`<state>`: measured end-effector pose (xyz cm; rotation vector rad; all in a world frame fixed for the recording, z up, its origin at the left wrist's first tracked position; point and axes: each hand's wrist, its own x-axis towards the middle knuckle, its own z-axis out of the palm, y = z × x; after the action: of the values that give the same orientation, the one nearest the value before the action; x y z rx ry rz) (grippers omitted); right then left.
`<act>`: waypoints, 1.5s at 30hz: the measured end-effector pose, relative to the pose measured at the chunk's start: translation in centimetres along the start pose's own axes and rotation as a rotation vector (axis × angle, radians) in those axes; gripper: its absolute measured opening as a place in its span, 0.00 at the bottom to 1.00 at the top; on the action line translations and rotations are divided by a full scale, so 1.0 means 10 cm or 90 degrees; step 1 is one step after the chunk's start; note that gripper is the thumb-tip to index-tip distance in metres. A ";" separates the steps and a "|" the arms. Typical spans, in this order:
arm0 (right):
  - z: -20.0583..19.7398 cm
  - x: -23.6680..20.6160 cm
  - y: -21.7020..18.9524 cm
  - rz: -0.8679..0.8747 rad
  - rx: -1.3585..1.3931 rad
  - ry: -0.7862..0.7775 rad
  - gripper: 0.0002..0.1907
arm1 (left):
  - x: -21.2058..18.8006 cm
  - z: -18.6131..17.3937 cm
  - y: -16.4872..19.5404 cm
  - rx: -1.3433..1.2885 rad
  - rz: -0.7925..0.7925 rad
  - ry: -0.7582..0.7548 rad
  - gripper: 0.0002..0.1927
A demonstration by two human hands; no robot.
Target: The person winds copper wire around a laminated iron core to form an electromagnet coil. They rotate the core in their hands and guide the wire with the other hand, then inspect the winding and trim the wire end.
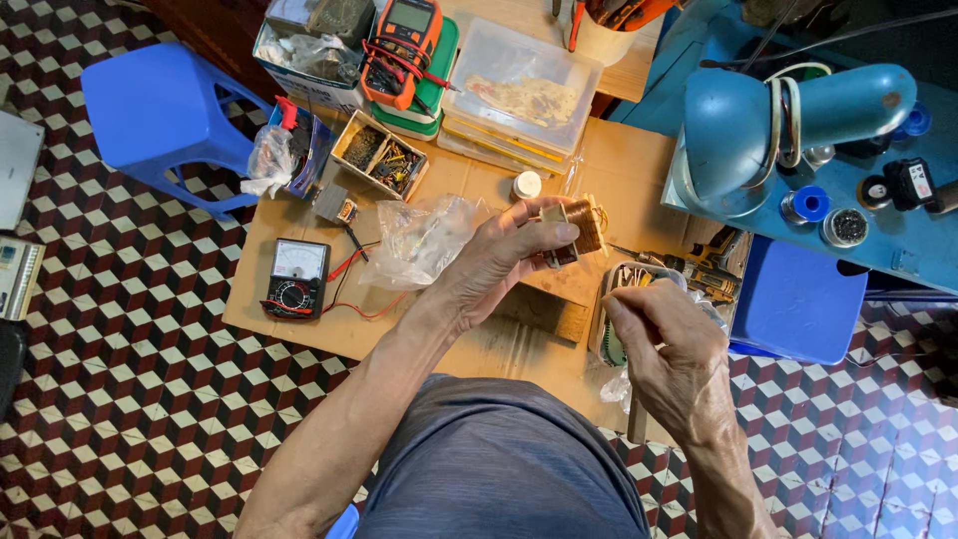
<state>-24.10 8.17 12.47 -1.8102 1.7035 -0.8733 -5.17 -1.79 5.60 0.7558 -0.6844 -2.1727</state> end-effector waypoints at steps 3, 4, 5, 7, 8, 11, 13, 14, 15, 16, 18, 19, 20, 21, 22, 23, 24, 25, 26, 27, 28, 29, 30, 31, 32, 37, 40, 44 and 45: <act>0.05 0.00 0.02 -0.008 0.002 -0.005 0.04 | 0.00 0.01 -0.01 -0.001 -0.005 0.026 0.38; 0.07 -0.01 0.03 -0.005 0.003 0.001 0.04 | 0.00 0.01 -0.01 0.002 -0.003 0.026 0.38; 0.09 0.00 0.04 -0.003 0.005 0.005 0.04 | -0.01 0.01 -0.01 0.004 -0.001 0.027 0.38; 0.12 0.02 0.07 0.004 0.016 0.008 0.05 | -0.01 0.01 0.00 0.017 0.002 0.038 0.39; 0.13 0.03 0.08 0.010 0.024 0.006 0.05 | -0.02 0.01 0.00 0.026 0.000 0.046 0.40; 0.16 0.06 0.15 0.054 0.050 -0.021 0.06 | -0.05 0.03 0.01 0.046 -0.003 0.057 0.41; 0.19 0.09 0.19 0.084 0.067 -0.039 0.07 | -0.08 0.05 0.02 0.055 -0.006 0.058 0.41; 0.20 0.11 0.22 0.095 0.075 -0.042 0.07 | -0.09 0.06 0.02 0.058 -0.009 0.057 0.41; 0.21 0.11 0.24 0.107 0.083 -0.045 0.08 | -0.10 0.07 0.01 0.062 -0.012 0.055 0.41; 0.22 0.12 0.26 0.134 0.089 -0.050 0.08 | -0.10 0.08 0.00 0.062 -0.013 0.057 0.41; 0.24 0.16 0.31 0.185 0.101 -0.062 0.09 | -0.11 0.09 -0.01 0.065 -0.011 0.065 0.41; 0.25 0.16 0.32 0.166 0.118 -0.058 0.09 | -0.12 0.09 -0.01 0.065 -0.011 0.064 0.41; 0.26 0.18 0.34 0.146 0.135 -0.055 0.09 | -0.12 0.09 -0.02 0.064 -0.010 0.062 0.41; 0.26 0.19 0.36 0.127 0.151 -0.052 0.09 | -0.12 0.09 -0.03 0.064 -0.009 0.061 0.41; 0.27 0.20 0.38 0.129 0.156 -0.053 0.09 | -0.12 0.09 -0.03 0.061 -0.007 0.064 0.41; 0.28 0.21 0.39 0.131 0.161 -0.055 0.09 | -0.12 0.09 -0.04 0.058 -0.004 0.066 0.41; 0.28 0.22 0.40 0.132 0.165 -0.056 0.09 | -0.11 0.09 -0.04 0.055 0.000 0.068 0.41; 0.28 0.23 0.42 0.147 0.168 -0.064 0.09 | -0.11 0.09 -0.04 0.053 0.002 0.071 0.41; 0.28 0.23 0.43 0.164 0.170 -0.071 0.09 | -0.11 0.09 -0.04 0.050 0.002 0.073 0.41; 0.28 0.24 0.44 0.180 0.173 -0.078 0.10 | -0.11 0.09 -0.04 0.048 0.003 0.075 0.41; 0.29 0.25 0.44 0.181 0.170 -0.079 0.10 | -0.12 0.08 -0.04 0.046 0.007 0.077 0.41; 0.30 0.26 0.45 0.184 0.168 -0.079 0.10 | -0.13 0.08 -0.04 0.044 0.009 0.078 0.40; 0.30 0.25 0.46 0.188 0.165 -0.079 0.10 | -0.14 0.09 -0.04 0.041 0.009 0.077 0.40; 0.31 0.26 0.47 0.198 0.164 -0.079 0.10 | -0.15 0.09 -0.04 0.045 0.010 0.076 0.40; 0.32 0.27 0.48 0.208 0.163 -0.080 0.10 | -0.15 0.08 -0.03 0.048 0.011 0.075 0.40; 0.35 0.31 0.56 0.224 0.184 -0.088 0.10 | -0.17 0.06 0.01 0.038 0.006 0.067 0.39; 0.36 0.39 0.61 0.213 0.190 -0.118 0.10 | -0.20 0.05 0.02 0.047 0.014 0.067 0.38; 0.37 0.48 0.69 0.256 0.233 -0.161 0.11 | -0.22 0.06 0.01 0.045 0.015 0.059 0.37; 0.38 0.50 0.71 0.281 0.262 -0.170 0.11 | -0.21 0.06 0.01 0.044 0.012 0.058 0.36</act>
<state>-26.04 2.30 5.26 -1.1615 1.5288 -0.6906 -4.34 -0.05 6.72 0.8757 -0.7191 -2.0922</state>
